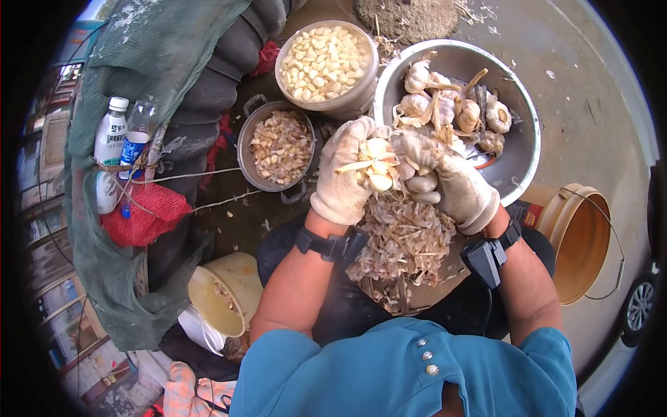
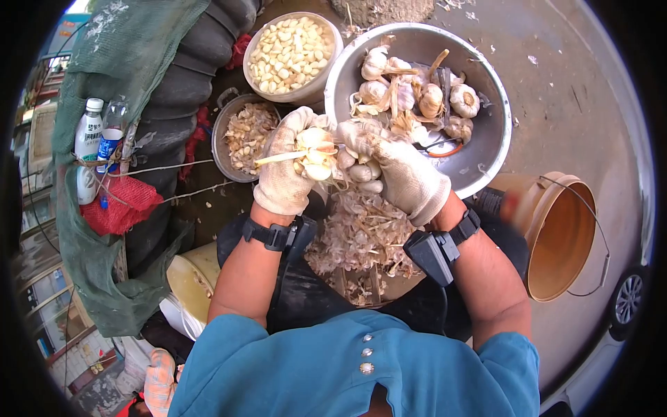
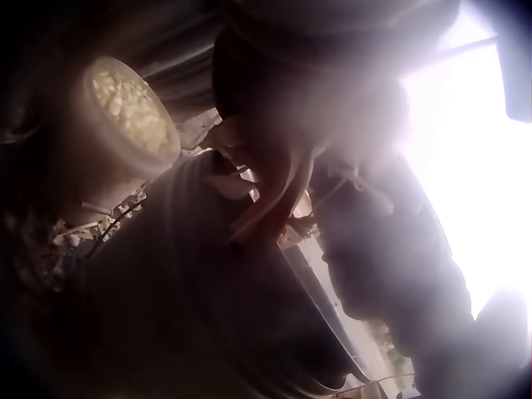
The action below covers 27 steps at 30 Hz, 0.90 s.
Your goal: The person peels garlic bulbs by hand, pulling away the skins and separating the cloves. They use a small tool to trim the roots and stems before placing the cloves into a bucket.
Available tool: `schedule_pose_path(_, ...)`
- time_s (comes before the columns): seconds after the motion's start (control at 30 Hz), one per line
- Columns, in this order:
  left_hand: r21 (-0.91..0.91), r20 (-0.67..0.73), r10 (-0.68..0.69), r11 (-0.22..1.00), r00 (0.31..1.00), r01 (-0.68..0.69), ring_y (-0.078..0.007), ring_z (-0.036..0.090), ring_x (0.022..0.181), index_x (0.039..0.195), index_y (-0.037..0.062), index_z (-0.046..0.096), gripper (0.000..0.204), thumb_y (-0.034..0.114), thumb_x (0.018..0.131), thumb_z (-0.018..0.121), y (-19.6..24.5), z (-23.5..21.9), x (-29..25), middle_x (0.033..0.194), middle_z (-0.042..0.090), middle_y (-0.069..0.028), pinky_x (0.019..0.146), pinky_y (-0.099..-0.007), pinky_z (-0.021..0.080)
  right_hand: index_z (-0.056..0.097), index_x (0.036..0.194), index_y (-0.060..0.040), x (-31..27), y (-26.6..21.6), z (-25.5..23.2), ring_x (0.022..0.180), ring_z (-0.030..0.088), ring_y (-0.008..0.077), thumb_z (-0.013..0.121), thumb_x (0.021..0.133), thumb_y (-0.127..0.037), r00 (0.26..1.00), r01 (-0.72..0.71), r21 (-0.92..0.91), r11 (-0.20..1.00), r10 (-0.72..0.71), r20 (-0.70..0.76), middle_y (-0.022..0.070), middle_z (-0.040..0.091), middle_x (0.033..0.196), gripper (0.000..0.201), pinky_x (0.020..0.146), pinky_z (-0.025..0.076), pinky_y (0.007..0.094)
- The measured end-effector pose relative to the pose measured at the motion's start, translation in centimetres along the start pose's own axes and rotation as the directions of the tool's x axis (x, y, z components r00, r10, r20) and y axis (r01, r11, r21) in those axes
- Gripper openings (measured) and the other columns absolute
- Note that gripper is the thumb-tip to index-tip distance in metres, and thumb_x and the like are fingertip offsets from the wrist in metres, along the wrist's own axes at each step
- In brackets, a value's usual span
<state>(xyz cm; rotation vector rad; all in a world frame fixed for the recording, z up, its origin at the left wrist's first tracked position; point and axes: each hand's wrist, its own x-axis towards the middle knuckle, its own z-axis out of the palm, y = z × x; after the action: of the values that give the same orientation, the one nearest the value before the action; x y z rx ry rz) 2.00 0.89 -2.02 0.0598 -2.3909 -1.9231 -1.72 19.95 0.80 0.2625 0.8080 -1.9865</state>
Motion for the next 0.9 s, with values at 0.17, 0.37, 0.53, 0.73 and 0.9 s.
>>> schedule_pose_path(0.17, -0.177, -0.025, -0.079, 0.981, 0.997, 0.073, -0.0194, 0.064, 0.102, 0.119, -0.0033, 0.053, 0.030, 0.013, 0.094, 0.058, 0.3, 0.3, -0.8, 0.110, 0.065, -0.0129, 0.087, -0.0313, 0.053, 0.055, 0.110, -0.0072, -1.0, 0.4, -0.5, 0.051, 0.035, 0.0021, 0.052, 0.100, -0.026, 0.999, -0.007, 0.016, 1.000, 0.006, 0.051, -0.0008, 0.053, 0.079, 0.021, 0.040, 0.024, 0.0168)
schedule_pose_path(0.37, 0.313, 0.014, 0.216, 0.926, 0.976, -0.209, -0.0216, 0.065, 0.101, 0.120, -0.0032, 0.052, 0.045, 0.020, 0.086, 0.070, -0.2, -0.3, -1.6, 0.110, 0.065, -0.0145, 0.086, -0.0326, 0.054, 0.055, 0.103, -0.0069, -2.7, 0.8, -1.4, 0.050, 0.034, 0.0018, 0.053, 0.100, -0.031, 0.983, -0.173, 0.138, 0.975, 0.161, 0.093, -0.0014, 0.052, 0.076, 0.024, 0.041, 0.024, 0.0166)
schedule_pose_path(0.53, 0.282, 0.030, 0.182, 0.942, 0.983, -0.183, -0.0211, 0.065, 0.101, 0.121, -0.0026, 0.051, 0.054, 0.025, 0.082, 0.075, 0.0, -0.5, -2.6, 0.110, 0.064, -0.0135, 0.085, -0.0323, 0.054, 0.054, 0.103, -0.0068, -4.6, 0.4, -0.7, 0.055, 0.039, 0.0027, 0.051, 0.101, -0.034, 0.995, -0.098, 0.129, 0.987, 0.101, -0.019, 0.0010, 0.052, 0.079, 0.027, 0.041, 0.030, 0.0146)
schedule_pose_path(0.73, -0.178, 0.106, -0.045, 0.982, 0.993, 0.063, -0.0189, 0.064, 0.088, 0.120, -0.0004, 0.048, 0.029, 0.005, 0.093, 0.058, 0.9, 0.6, -5.7, 0.106, 0.061, -0.0119, 0.071, -0.0311, 0.056, 0.056, 0.106, -0.0083, -9.8, 0.0, -1.0, 0.072, 0.060, 0.0099, 0.053, 0.100, -0.032, 0.988, 0.121, -0.005, 0.993, -0.120, -0.092, 0.0038, 0.062, 0.090, 0.024, 0.051, 0.045, 0.0184)
schedule_pose_path(0.9, -0.506, 0.160, -0.254, 0.808, 0.954, 0.301, -0.0177, 0.061, 0.069, 0.097, 0.0063, 0.053, 0.016, 0.021, 0.100, 0.047, 0.2, 3.1, -9.5, 0.083, 0.060, -0.0065, 0.054, -0.0272, 0.051, 0.060, 0.108, -0.0078, -15.9, -1.2, -3.0, 0.076, 0.060, 0.0103, 0.060, 0.097, -0.028, 0.945, 0.259, -0.034, 0.965, -0.261, -0.200, 0.0044, 0.064, 0.094, 0.023, 0.057, 0.046, 0.0202)
